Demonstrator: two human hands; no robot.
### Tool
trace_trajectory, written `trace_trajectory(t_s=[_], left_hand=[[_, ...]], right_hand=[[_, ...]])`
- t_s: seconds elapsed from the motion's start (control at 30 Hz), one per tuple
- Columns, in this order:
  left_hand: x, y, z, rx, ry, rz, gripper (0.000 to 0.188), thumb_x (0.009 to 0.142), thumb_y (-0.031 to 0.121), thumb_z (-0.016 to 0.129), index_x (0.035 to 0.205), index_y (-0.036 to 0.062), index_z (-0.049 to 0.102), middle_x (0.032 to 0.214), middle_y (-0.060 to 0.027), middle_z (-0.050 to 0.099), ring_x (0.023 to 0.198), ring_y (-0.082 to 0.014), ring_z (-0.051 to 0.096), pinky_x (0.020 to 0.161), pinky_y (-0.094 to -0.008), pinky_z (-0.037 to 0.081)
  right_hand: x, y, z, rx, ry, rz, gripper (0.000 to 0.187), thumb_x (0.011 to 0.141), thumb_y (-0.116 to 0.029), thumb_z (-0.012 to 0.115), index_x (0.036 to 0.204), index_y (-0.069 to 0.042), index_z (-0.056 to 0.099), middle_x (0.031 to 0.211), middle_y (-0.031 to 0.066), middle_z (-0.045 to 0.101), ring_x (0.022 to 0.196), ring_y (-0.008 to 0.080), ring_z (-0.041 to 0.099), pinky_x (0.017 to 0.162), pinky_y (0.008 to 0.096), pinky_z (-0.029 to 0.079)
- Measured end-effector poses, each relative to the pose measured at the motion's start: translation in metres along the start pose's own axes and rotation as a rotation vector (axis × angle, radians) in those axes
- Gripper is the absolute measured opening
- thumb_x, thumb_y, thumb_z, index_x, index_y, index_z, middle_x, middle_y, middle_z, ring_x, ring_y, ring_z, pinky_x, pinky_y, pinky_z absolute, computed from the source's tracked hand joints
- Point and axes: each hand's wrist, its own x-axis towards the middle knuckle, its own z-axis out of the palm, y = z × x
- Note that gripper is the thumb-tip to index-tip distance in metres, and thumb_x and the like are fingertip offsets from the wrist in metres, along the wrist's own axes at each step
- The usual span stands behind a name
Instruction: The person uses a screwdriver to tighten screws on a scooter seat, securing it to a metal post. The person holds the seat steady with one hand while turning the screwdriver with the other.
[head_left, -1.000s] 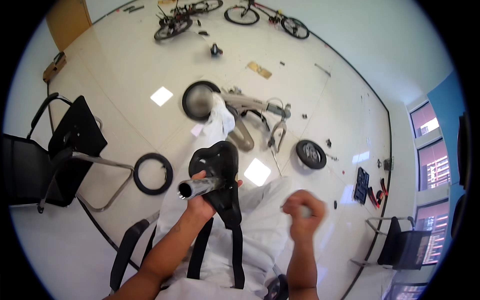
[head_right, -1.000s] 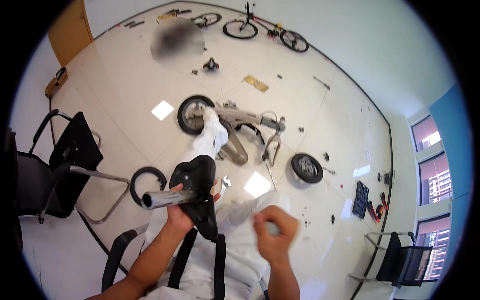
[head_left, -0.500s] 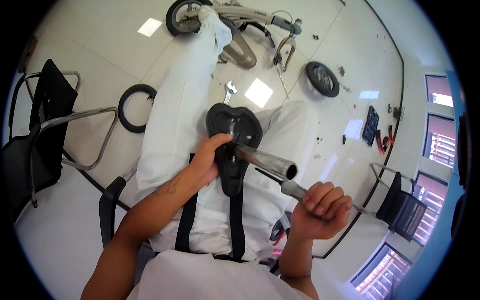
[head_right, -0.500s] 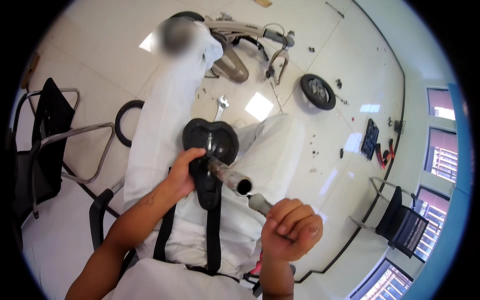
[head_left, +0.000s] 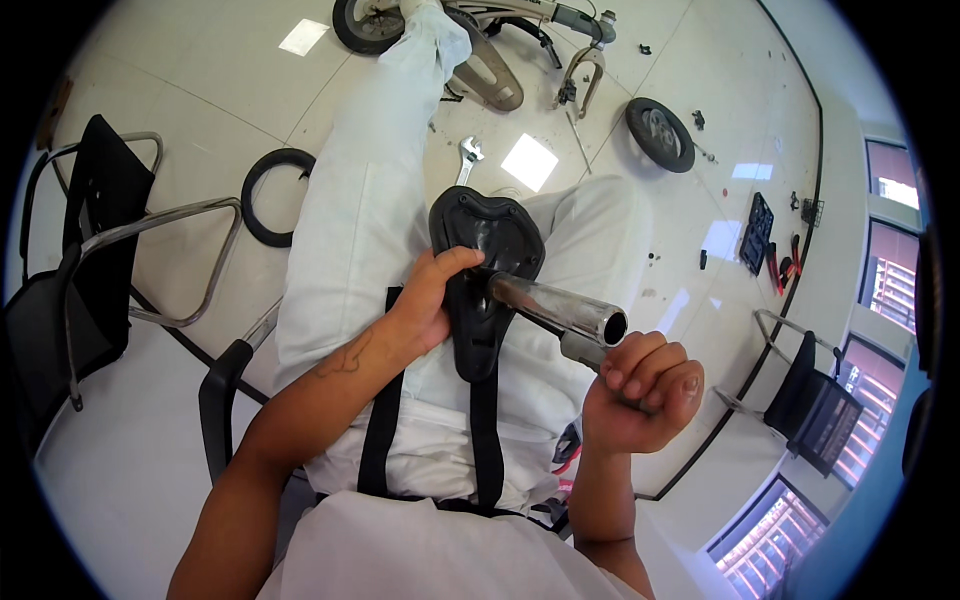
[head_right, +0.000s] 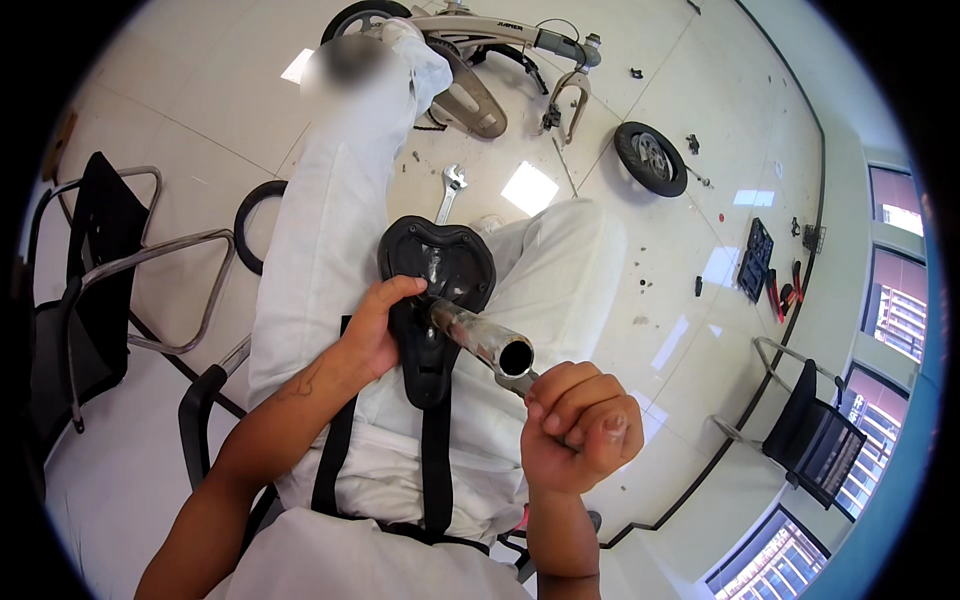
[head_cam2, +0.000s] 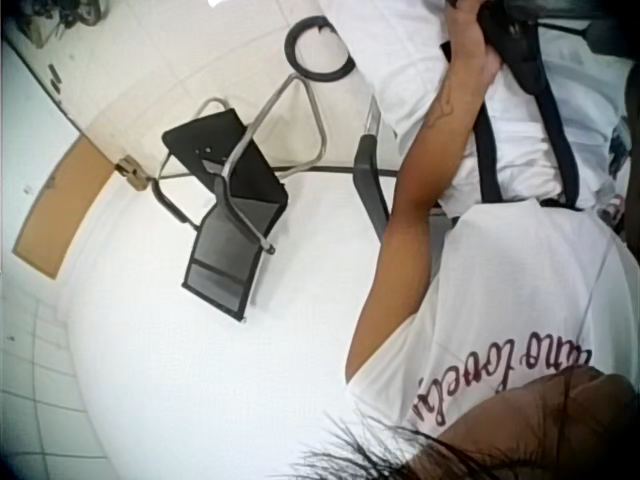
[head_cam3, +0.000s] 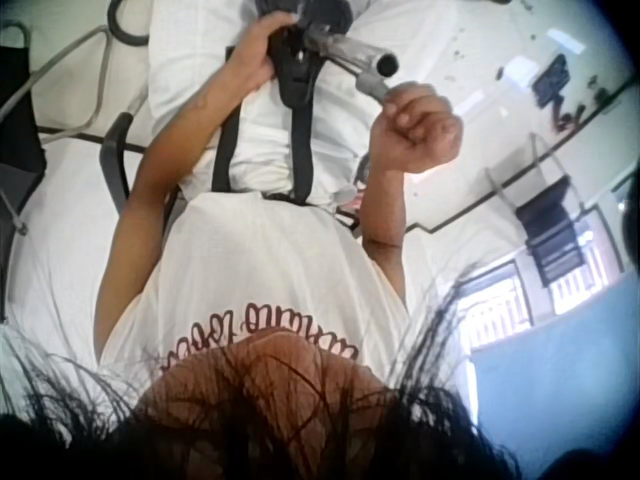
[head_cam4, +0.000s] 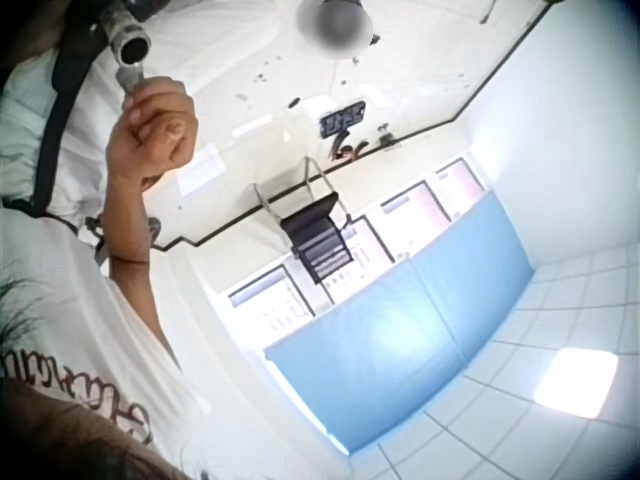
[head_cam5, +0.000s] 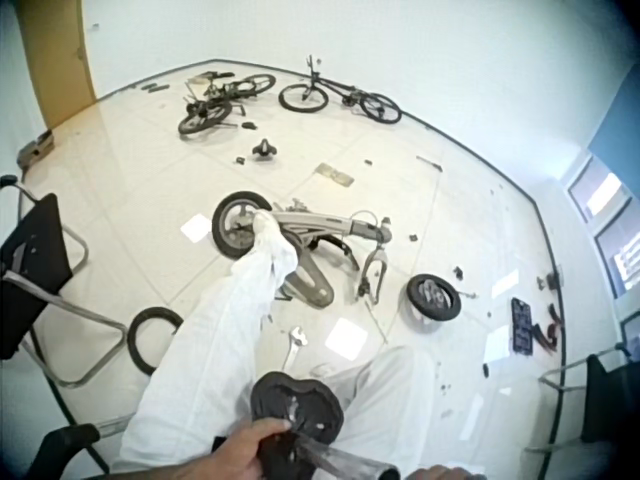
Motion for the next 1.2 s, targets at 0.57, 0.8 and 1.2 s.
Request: trace_trajectory(t_s=[0.57,0.8,1.2], left_hand=[[0.001,0.002,0.002,0.027,0.024,0.007,0.033,0.086,0.013,0.066,0.115,-0.0017,0.058,0.103,-0.0114,0.066,0.091,-0.0220,0.067,0.082,-0.0396,0.059],[0.000,0.002,0.003,0.032,0.061,0.009,0.034,0.086,0.013,0.066,0.116,-0.0002,0.057,0.104,-0.0118,0.065,0.092,-0.0223,0.067,0.081,-0.0403,0.059],[0.003,0.001,0.001,0.040,0.123,0.080,0.027,0.086,0.009,0.066,0.111,0.0035,0.057,0.100,-0.0070,0.063,0.089,-0.0192,0.065,0.077,-0.0378,0.057]], right_hand=[[-0.001,0.003,0.004,-0.008,0.009,0.002,0.037,0.102,-0.020,0.042,0.068,-0.008,0.036,0.060,0.0098,0.045,0.052,0.0206,0.047,0.045,0.0330,0.044],[0.002,0.000,0.003,-0.123,-0.060,0.052,0.037,0.104,-0.025,0.042,0.072,-0.006,0.040,0.068,0.0122,0.052,0.058,0.0216,0.051,0.052,0.0346,0.049],[0.021,-0.028,-0.005,-1.050,-0.398,0.002,0.029,0.097,-0.020,0.057,0.114,0.003,0.057,0.111,0.0213,0.057,0.094,0.0297,0.058,0.078,0.0359,0.048]])
